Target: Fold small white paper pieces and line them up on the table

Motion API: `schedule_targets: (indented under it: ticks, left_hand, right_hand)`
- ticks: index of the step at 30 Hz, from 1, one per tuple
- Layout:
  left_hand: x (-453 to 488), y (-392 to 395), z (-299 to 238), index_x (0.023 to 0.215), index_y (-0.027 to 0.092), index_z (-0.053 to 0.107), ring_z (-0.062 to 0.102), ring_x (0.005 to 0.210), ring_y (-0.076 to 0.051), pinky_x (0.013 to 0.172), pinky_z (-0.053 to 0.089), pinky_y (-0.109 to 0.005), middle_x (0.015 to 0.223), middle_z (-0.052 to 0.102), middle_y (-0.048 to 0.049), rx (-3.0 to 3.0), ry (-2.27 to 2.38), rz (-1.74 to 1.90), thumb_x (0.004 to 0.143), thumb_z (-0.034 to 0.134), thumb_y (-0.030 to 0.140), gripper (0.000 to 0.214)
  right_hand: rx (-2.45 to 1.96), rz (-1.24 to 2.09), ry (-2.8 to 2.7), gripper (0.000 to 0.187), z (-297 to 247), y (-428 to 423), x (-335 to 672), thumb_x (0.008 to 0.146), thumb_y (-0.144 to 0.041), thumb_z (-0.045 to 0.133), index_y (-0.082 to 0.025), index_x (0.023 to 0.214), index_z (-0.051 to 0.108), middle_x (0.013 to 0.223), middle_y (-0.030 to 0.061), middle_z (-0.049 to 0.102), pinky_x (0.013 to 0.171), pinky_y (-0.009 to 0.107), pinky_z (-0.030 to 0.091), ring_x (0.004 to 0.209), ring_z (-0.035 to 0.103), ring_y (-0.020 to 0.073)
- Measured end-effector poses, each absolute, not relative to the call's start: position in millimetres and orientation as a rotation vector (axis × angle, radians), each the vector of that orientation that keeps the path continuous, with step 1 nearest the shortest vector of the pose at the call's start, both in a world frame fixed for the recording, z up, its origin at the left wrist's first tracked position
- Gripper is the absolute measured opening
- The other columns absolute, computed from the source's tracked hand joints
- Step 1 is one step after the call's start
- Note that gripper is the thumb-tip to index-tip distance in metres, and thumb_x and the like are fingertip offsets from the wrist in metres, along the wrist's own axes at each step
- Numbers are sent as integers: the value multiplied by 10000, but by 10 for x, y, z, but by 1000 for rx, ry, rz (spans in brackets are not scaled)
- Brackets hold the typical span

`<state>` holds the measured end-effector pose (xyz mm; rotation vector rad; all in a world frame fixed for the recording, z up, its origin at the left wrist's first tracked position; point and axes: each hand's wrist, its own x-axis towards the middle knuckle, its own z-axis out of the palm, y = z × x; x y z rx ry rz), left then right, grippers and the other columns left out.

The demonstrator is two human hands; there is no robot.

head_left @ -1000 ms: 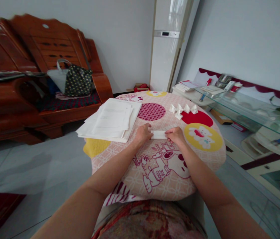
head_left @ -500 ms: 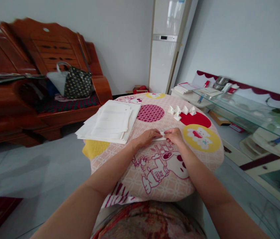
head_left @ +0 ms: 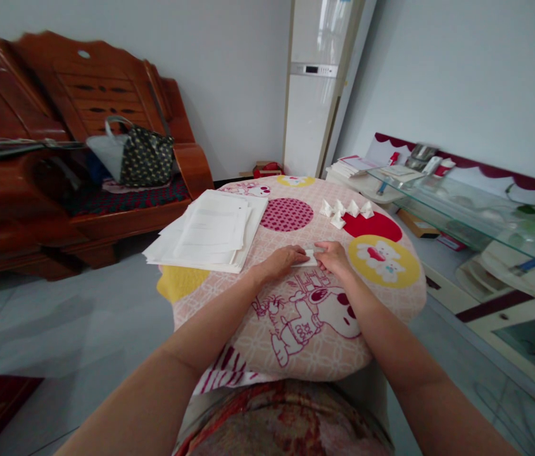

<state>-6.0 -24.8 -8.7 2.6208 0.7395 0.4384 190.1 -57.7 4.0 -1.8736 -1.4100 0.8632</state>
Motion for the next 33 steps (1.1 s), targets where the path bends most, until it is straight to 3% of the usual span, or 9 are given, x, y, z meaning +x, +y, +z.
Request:
schedule_targets:
  ticks: [2, 5, 8, 14, 19, 23, 33]
  left_hand:
    - [-59, -255, -88, 1197, 205, 738, 647, 1184, -244, 1024, 483, -333, 1300, 677, -117, 2621, 749, 447, 726, 522, -50, 577]
    - [-43, -268, -91, 1205, 219, 746, 653, 1177, -232, 1023, 489, -324, 1298, 684, -108, 2605, 798, 457, 766, 490, -47, 574]
    - [-2, -275, -103, 1165, 243, 769, 660, 1159, -204, 1033, 484, -301, 1270, 704, -70, 2576, 872, 485, 837, 485, 2, 496]
    - [90, -268, -140, 1094, 220, 804, 698, 1027, -198, 971, 522, -286, 1160, 741, -58, 2508, 1040, 552, 854, 595, 128, 332]
    - [116, -278, -144, 1108, 223, 805, 705, 999, -205, 951, 536, -291, 1157, 742, -61, 2502, 1082, 566, 818, 631, 142, 348]
    - [109, -301, -123, 1135, 211, 795, 702, 1030, -211, 980, 530, -296, 1192, 733, -67, 2511, 1071, 557, 803, 650, 150, 368]
    - [99, -313, -137, 1127, 239, 791, 696, 1036, -190, 999, 527, -289, 1230, 720, -34, 2495, 1093, 565, 793, 645, 149, 376]
  right_hand:
    - [-1887, 849, -1409, 413, 73, -603, 1890, 775, -150, 658, -141, 1181, 736, 456, -52, 568, 404, 179, 376, 402, 532, 112]
    - [-1895, 889, -1440, 130, 100, -629, 1875, 756, -150, 657, -133, 843, 752, 442, -48, 540, 399, 180, 338, 382, 483, 89]
    - [-1874, 932, -1534, 63, 81, -619, 1884, 723, -138, 661, -146, 669, 692, 437, -46, 530, 407, 189, 317, 389, 455, 81]
    - [-1929, 822, -1694, 41, 73, -599, 1886, 681, -143, 678, -145, 681, 718, 465, -38, 551, 467, 217, 331, 450, 499, 102]
    - [-2032, 663, -1822, 106, 158, -627, 1810, 669, -226, 756, -150, 742, 759, 554, -5, 620, 516, 235, 350, 545, 558, 131]
    - [-2059, 620, -1850, 111, 154, -614, 1806, 640, -189, 767, -158, 746, 759, 588, 3, 642, 530, 233, 365, 567, 570, 135]
    - [-1951, 928, -1596, 133, 158, -662, 1979, 633, -33, 605, -156, 617, 651, 410, -54, 494, 439, 212, 313, 397, 449, 93]
